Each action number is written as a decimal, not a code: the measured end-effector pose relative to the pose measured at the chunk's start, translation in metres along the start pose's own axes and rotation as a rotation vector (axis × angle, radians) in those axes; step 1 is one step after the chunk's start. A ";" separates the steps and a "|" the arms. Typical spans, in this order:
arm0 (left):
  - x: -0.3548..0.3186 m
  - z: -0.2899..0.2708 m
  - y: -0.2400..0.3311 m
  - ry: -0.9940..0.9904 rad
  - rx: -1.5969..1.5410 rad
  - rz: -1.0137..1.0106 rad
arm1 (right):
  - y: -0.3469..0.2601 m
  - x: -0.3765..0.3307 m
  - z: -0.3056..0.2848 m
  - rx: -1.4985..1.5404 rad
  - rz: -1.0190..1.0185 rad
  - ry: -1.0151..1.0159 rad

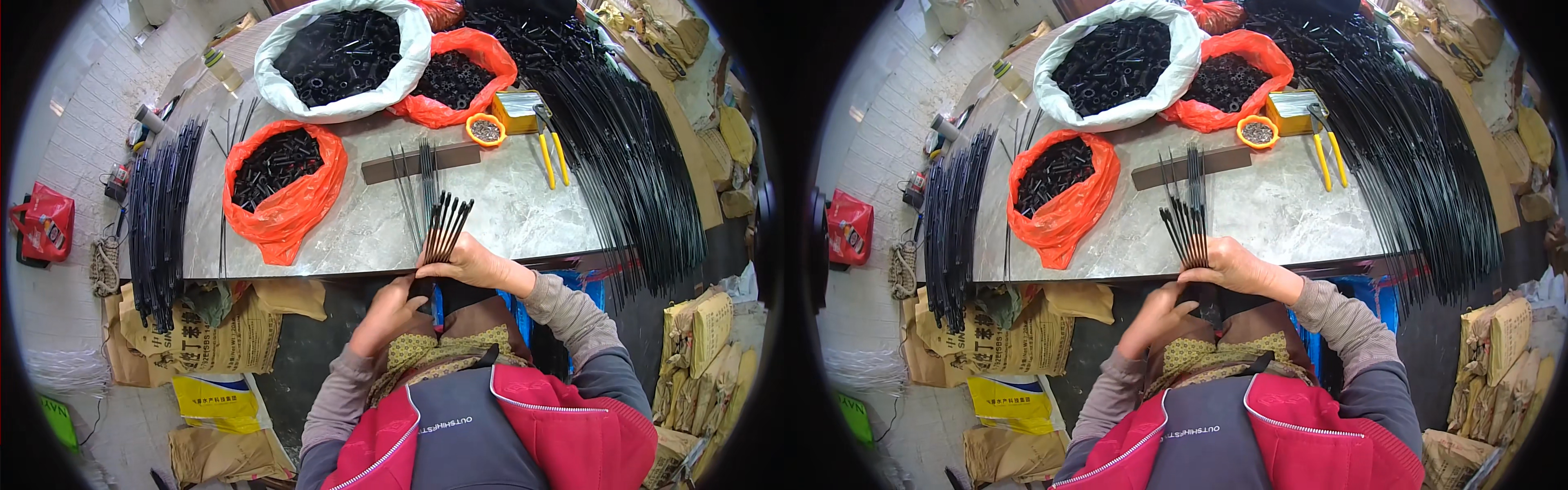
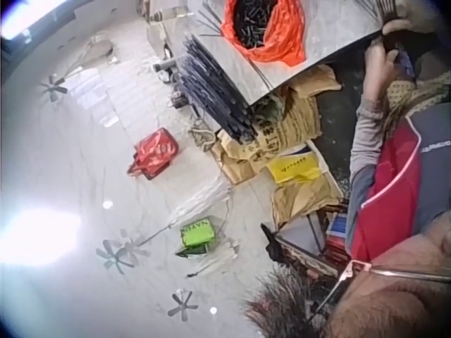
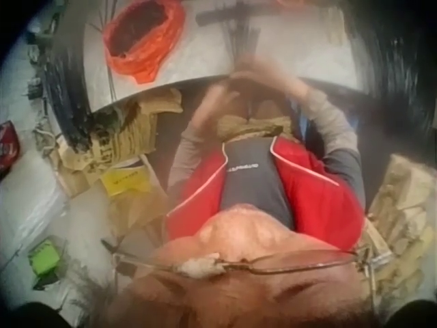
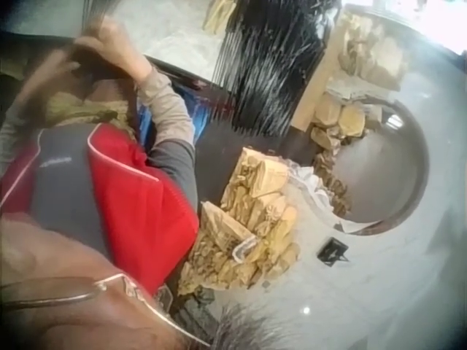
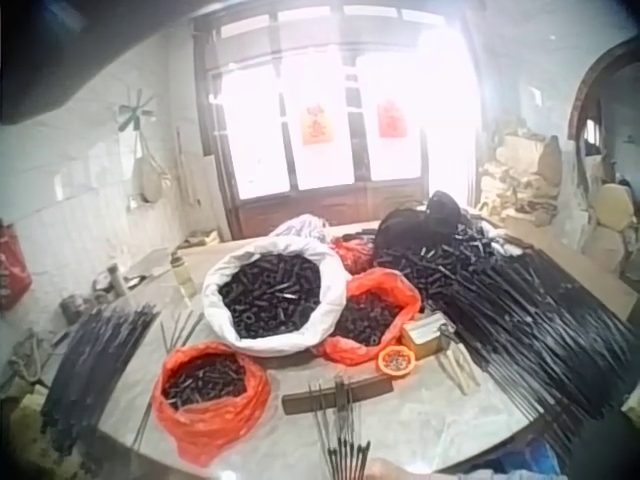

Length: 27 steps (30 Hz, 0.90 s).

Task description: Assembling bundles of black rods by attaching clips and sliding them into place at a workbench.

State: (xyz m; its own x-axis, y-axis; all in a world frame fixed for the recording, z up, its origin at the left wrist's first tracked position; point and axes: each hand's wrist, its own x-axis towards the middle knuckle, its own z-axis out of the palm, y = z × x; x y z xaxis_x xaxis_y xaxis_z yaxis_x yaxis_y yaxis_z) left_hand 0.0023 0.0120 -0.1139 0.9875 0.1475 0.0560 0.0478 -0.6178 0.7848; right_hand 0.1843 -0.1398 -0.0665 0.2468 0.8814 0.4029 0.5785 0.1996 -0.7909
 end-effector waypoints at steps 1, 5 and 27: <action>0.002 -0.020 0.012 -0.005 0.000 0.003 | 0.000 -0.001 -0.001 -0.001 0.003 0.005; 0.016 -0.079 0.066 0.150 -0.400 -0.129 | -0.002 0.000 -0.002 -0.026 0.015 -0.010; 0.093 -0.102 0.146 0.034 -0.745 0.134 | -0.003 0.004 -0.008 0.114 0.129 -0.076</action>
State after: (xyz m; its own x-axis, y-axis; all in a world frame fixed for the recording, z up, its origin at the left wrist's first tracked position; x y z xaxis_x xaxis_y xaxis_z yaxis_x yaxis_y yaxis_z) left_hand 0.0858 0.0149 0.0687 0.9719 0.1395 0.1897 -0.1985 0.0515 0.9788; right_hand 0.1898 -0.1399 -0.0586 0.2518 0.9316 0.2622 0.4532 0.1259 -0.8825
